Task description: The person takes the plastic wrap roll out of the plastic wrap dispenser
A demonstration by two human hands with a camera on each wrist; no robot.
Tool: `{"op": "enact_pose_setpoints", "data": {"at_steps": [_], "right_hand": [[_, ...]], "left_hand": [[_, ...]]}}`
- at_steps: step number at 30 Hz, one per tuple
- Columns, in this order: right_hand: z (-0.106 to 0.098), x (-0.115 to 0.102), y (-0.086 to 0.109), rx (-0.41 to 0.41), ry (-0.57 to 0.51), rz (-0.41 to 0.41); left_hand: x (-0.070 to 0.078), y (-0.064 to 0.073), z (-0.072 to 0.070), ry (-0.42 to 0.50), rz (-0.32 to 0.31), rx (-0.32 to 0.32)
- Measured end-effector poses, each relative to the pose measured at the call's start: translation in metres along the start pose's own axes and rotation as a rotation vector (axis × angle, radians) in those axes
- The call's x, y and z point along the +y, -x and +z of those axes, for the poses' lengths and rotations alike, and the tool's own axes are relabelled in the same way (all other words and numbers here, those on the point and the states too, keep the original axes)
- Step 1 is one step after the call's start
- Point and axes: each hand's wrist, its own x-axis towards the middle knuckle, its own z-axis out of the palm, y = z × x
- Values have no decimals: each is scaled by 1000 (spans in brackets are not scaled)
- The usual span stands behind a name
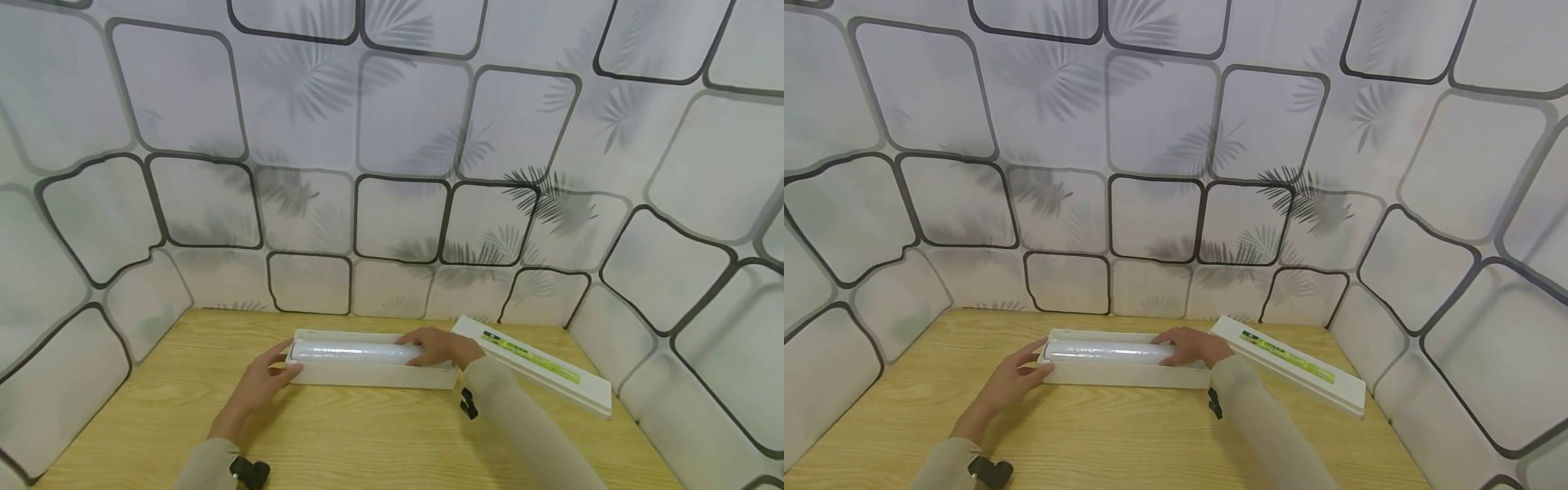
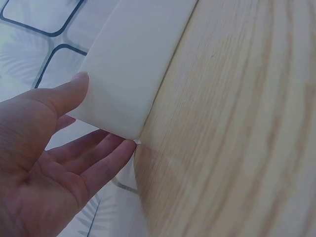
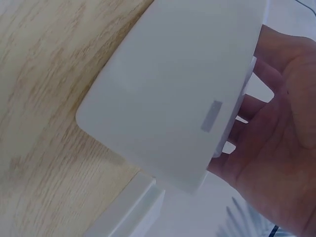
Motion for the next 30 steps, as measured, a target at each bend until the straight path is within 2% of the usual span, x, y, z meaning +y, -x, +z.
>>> {"op": "enact_pose_setpoints", "data": {"at_steps": [8, 17, 30], "right_hand": [[4, 1, 4, 31, -10, -54], [2, 0, 8, 108, -7, -140], [8, -2, 15, 281, 193, -194]], "left_hand": [[-2, 0, 0, 9, 2, -8], [-1, -3, 0, 14, 4, 5], [0, 0, 0, 18, -13, -10]]}}
